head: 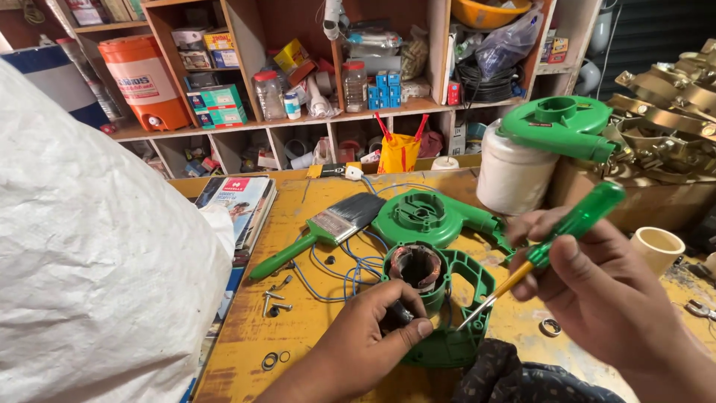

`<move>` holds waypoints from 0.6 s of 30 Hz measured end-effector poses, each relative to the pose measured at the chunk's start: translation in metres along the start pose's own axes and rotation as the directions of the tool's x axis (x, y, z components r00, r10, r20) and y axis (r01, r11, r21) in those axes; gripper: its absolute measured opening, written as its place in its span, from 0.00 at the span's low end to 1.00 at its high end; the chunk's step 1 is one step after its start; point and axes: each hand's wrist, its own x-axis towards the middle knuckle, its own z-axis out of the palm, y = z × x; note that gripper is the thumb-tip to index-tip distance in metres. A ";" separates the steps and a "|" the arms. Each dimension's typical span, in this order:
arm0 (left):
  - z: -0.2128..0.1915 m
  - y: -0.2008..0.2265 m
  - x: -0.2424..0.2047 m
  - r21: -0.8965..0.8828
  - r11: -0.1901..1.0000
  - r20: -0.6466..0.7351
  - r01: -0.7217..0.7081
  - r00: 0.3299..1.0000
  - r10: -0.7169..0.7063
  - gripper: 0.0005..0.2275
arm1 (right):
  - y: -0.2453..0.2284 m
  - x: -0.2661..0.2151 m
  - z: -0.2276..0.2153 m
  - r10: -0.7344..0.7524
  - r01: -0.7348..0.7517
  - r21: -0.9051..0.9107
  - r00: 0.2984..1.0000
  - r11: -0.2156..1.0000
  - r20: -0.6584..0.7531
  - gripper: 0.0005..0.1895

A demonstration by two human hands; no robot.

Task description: The person disassembles a green blower, using a screwdriver to remove small components and a cloth to wipe the internal parts. They then clean the housing with a brush before reassembling the unit by hand.

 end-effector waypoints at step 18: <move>0.018 -0.005 -0.003 0.202 0.961 -0.123 -0.188 0.969 0.216 0.06 | 0.043 -0.024 0.036 0.005 0.025 -0.575 0.999 0.818 0.052 0.11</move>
